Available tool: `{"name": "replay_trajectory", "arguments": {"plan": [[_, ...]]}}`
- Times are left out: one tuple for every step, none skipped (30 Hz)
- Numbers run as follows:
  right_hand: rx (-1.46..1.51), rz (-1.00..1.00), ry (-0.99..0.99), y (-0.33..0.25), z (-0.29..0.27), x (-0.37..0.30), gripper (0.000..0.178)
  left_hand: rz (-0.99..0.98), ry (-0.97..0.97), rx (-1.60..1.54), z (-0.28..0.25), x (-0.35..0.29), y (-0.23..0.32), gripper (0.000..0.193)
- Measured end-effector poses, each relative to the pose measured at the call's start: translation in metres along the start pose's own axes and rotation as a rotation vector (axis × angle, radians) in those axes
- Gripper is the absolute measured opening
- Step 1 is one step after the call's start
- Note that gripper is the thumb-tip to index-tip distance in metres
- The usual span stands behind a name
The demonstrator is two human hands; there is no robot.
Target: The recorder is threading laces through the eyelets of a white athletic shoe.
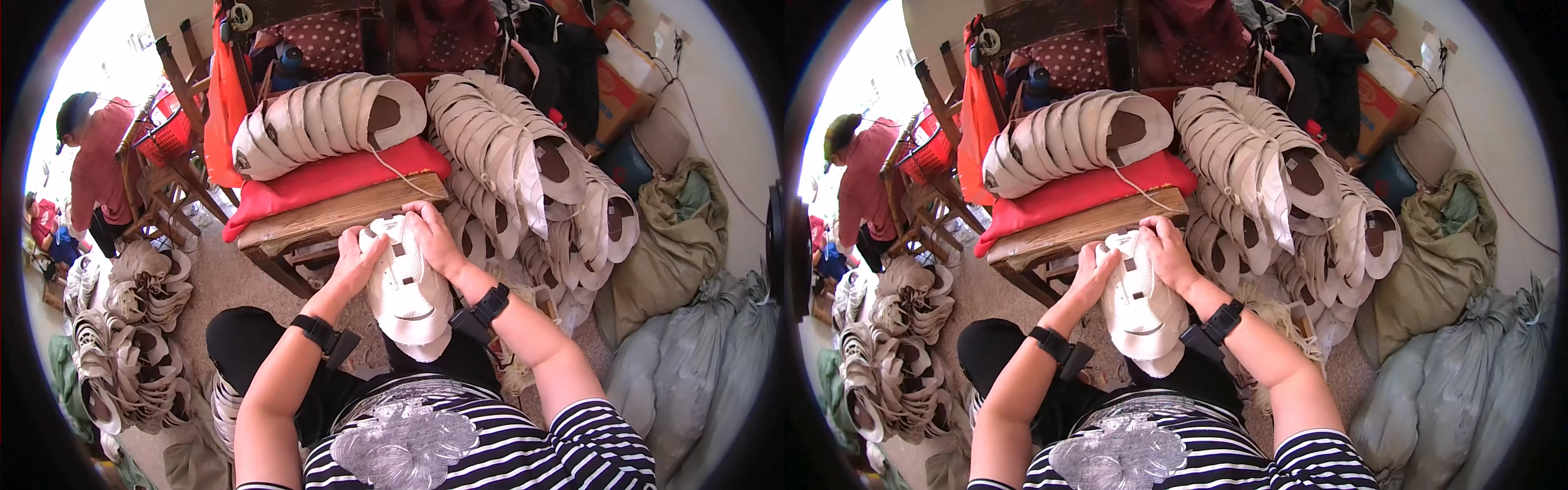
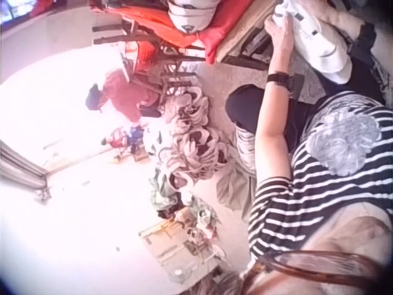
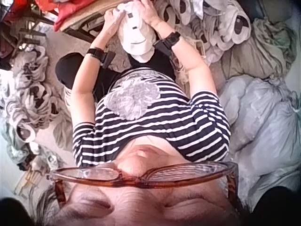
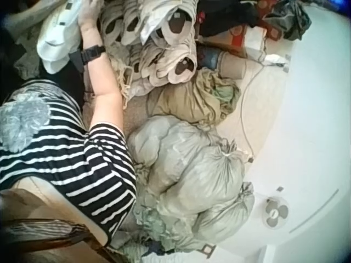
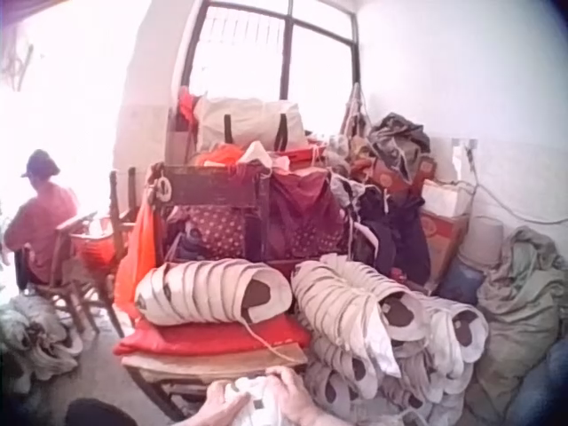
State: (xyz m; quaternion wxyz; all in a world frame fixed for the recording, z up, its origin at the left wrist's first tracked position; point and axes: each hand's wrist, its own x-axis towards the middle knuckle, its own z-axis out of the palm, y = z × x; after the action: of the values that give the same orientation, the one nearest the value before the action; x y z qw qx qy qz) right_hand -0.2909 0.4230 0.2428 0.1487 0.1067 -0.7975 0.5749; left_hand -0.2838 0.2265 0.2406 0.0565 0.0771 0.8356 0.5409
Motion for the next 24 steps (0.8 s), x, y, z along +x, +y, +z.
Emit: {"name": "replay_trajectory", "arguments": {"plan": [[-0.065, -0.051, 0.089, 0.002, 0.000, -0.003, 0.027, -0.018, 0.014, 0.024, 0.003, -0.002, 0.002, 0.078], [-0.069, -0.041, 0.093, 0.005, -0.005, -0.005, 0.027, -0.013, 0.005, 0.023, 0.001, -0.009, 0.009, 0.077], [0.002, -0.009, 0.053, 0.009, -0.012, -0.008, 0.032, -0.019, -0.006, 0.022, 0.004, -0.009, 0.003, 0.077], [0.077, 0.022, 0.013, 0.010, -0.017, -0.012, 0.036, 0.003, -0.012, -0.044, 0.004, -0.013, -0.009, 0.076], [0.153, 0.058, -0.023, 0.006, -0.024, -0.016, 0.040, 0.022, -0.022, -0.110, 0.006, -0.017, -0.010, 0.075], [0.186, 0.123, -0.049, 0.000, -0.037, -0.025, 0.042, 0.054, -0.065, -0.319, 0.006, -0.027, -0.013, 0.073], [0.470, 0.377, 0.016, 0.004, -0.044, -0.041, 0.039, 0.085, -0.111, -0.387, 0.003, -0.035, -0.016, 0.071], [0.458, 0.499, -0.009, 0.014, -0.063, -0.055, 0.037, 0.107, -0.191, -0.304, -0.004, -0.041, -0.009, 0.070], [0.429, 0.642, -0.005, 0.029, -0.088, -0.078, 0.035, 0.128, -0.305, -0.244, -0.009, -0.041, -0.004, 0.069], [0.421, 0.673, 0.076, 0.042, -0.101, -0.102, 0.026, -0.033, -0.411, -0.263, -0.022, -0.046, -0.007, 0.065], [0.410, 0.703, 0.104, 0.054, -0.113, -0.127, 0.026, -0.196, -0.506, -0.277, -0.039, -0.055, -0.012, 0.061], [0.266, 0.860, 0.034, 0.069, -0.125, -0.152, 0.023, -0.133, -0.474, 0.129, -0.054, -0.067, -0.007, 0.055], [0.120, 1.013, -0.033, 0.084, -0.139, -0.179, 0.021, -0.043, -0.431, 0.529, -0.066, -0.075, -0.006, 0.049], [0.085, 1.129, -0.002, 0.100, -0.150, -0.212, 0.019, 0.001, -0.367, 0.923, -0.074, -0.081, -0.015, 0.041], [0.058, 1.238, 0.018, 0.118, -0.158, -0.241, 0.020, 0.048, -0.274, 1.321, -0.083, -0.084, -0.026, 0.034], [0.058, 1.247, 0.028, 0.134, -0.167, -0.260, 0.020, 0.080, -0.193, 0.996, -0.098, -0.080, -0.041, 0.028], [0.031, 1.236, 0.115, 0.148, -0.175, -0.274, 0.018, 0.101, -0.109, 0.672, -0.109, -0.075, -0.052, 0.023], [0.002, 1.229, 0.207, 0.160, -0.180, -0.286, 0.016, -0.102, -0.055, 0.460, -0.114, -0.071, -0.051, 0.020], [0.003, 1.237, 0.215, 0.170, -0.182, -0.291, 0.016, -0.303, -0.001, 0.248, -0.118, -0.069, -0.048, 0.019], [-0.166, 1.153, 0.358, 0.179, -0.185, -0.288, 0.015, -0.060, 0.058, 0.258, -0.120, -0.068, -0.055, 0.020], [-0.333, 1.057, 0.495, 0.188, -0.188, -0.283, 0.014, -0.062, 0.059, 0.259, -0.126, -0.068, -0.060, 0.020], [-0.332, 1.059, 0.495, 0.199, -0.191, -0.280, 0.014, -0.026, 0.131, 0.183, -0.132, -0.065, -0.062, 0.020], [-0.396, 0.947, 0.594, 0.208, -0.196, -0.277, 0.014, 0.012, 0.199, 0.104, -0.133, -0.063, -0.057, 0.021], [-0.458, 0.831, 0.690, 0.216, -0.201, -0.273, 0.014, -0.079, 0.216, -0.020, -0.137, -0.063, -0.049, 0.026]]}}
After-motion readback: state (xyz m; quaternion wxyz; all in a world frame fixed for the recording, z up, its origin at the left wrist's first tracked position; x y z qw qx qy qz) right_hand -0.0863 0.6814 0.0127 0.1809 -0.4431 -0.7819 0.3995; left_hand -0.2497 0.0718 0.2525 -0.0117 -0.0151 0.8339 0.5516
